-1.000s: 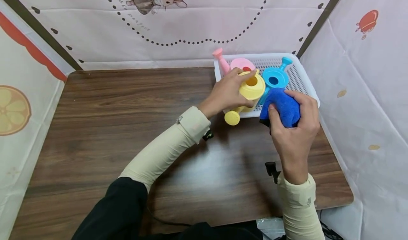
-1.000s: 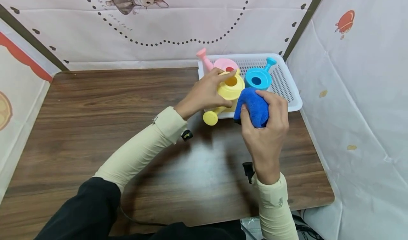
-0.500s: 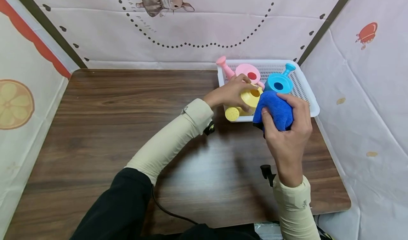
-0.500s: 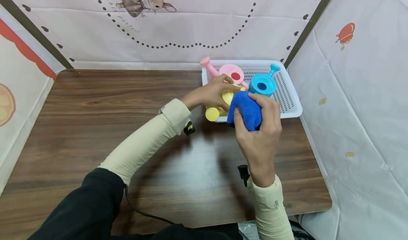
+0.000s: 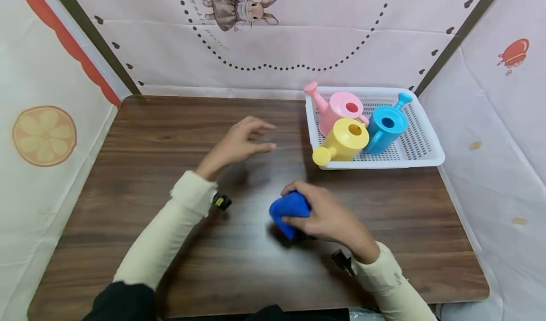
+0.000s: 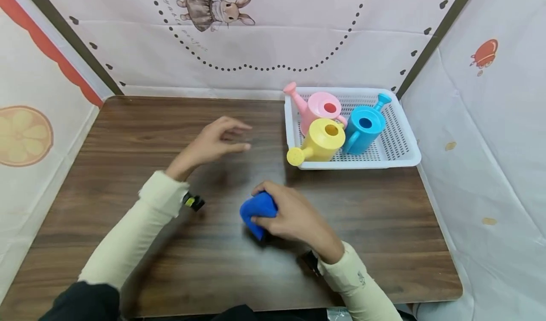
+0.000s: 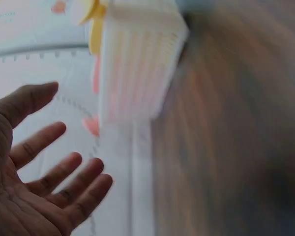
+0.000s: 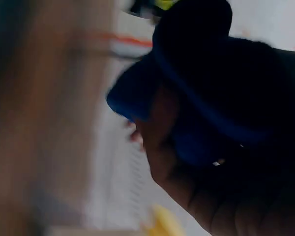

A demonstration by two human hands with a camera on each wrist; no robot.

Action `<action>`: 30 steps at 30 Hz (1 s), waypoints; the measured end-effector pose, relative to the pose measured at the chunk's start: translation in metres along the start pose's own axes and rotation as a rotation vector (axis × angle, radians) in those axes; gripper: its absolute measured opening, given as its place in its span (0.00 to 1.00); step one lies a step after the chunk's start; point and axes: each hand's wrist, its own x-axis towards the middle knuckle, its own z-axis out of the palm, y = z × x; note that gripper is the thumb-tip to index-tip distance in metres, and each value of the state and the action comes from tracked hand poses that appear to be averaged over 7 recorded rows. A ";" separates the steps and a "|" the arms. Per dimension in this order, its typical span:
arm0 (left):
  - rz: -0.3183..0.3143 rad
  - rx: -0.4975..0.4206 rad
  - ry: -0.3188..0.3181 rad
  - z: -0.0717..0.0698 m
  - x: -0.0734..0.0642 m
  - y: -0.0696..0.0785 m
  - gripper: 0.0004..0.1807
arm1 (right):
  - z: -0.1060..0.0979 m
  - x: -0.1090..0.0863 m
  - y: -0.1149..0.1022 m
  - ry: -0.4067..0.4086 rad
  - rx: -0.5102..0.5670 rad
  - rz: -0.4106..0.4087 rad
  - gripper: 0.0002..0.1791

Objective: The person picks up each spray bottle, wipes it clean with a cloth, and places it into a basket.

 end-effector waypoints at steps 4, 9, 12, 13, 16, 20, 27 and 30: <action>-0.110 0.036 0.014 -0.005 -0.043 -0.028 0.32 | 0.026 0.018 0.017 -0.108 -0.086 0.115 0.24; -0.186 0.046 0.068 0.002 -0.083 -0.044 0.39 | 0.040 0.024 0.052 -0.046 -0.316 0.072 0.29; -0.190 0.062 0.111 0.012 -0.101 -0.046 0.43 | 0.043 0.024 0.072 0.012 -0.249 0.132 0.32; -0.184 0.075 0.116 0.017 -0.106 -0.046 0.43 | 0.043 0.023 0.078 0.033 -0.197 0.160 0.32; -0.172 0.113 0.102 0.033 -0.119 -0.044 0.45 | 0.040 0.022 0.087 0.055 -0.076 0.219 0.28; -0.162 0.151 0.062 0.051 -0.127 -0.038 0.46 | 0.037 0.024 0.086 0.016 -0.094 0.220 0.29; -0.096 0.266 -0.021 0.063 -0.118 -0.027 0.43 | 0.030 0.025 0.073 0.003 -0.171 0.195 0.27; -0.072 0.323 -0.047 0.060 -0.114 -0.018 0.41 | 0.023 0.019 0.061 0.027 -0.220 0.183 0.29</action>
